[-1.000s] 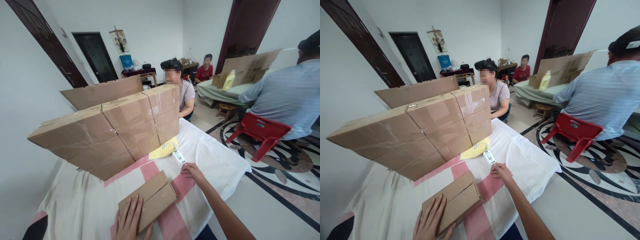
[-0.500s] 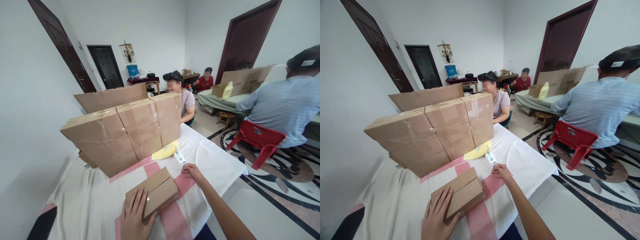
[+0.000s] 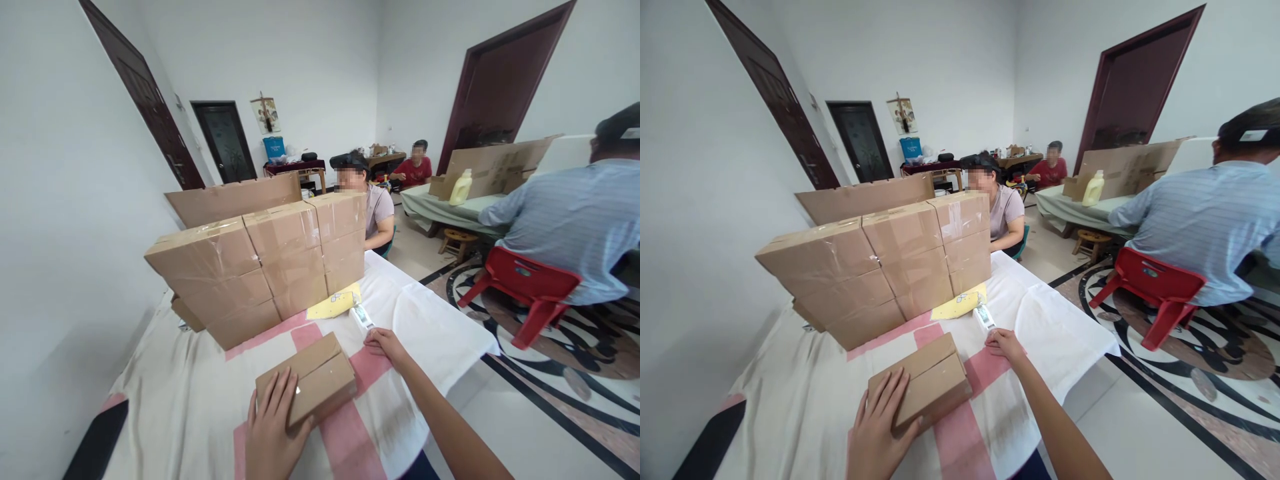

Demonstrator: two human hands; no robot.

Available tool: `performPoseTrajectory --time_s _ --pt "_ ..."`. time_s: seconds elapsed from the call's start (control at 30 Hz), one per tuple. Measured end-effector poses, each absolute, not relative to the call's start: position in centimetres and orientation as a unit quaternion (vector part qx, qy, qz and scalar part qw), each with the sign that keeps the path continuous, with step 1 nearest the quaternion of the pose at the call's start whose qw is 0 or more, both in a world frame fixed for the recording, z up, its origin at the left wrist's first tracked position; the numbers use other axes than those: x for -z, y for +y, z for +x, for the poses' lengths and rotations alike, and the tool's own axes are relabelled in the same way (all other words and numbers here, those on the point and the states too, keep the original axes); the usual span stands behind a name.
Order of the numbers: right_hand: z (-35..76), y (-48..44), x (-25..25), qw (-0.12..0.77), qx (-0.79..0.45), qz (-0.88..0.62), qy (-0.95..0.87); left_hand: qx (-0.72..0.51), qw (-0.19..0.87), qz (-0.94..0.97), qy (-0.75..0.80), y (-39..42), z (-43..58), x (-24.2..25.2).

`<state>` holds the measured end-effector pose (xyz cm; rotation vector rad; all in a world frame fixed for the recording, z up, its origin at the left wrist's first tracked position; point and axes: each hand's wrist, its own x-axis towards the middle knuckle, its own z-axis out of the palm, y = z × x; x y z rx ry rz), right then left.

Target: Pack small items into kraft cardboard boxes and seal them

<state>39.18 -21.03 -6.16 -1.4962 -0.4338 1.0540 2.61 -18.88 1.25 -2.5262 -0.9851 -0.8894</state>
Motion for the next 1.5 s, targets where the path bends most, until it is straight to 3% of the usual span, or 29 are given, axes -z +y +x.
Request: performPoseTrajectory --time_s 1.5 --pt "39.4 -21.6 7.1 0.577 -0.43 -0.65 -0.245 0.285 0.187 -0.878 -0.337 -18.4 2.2 0.2"
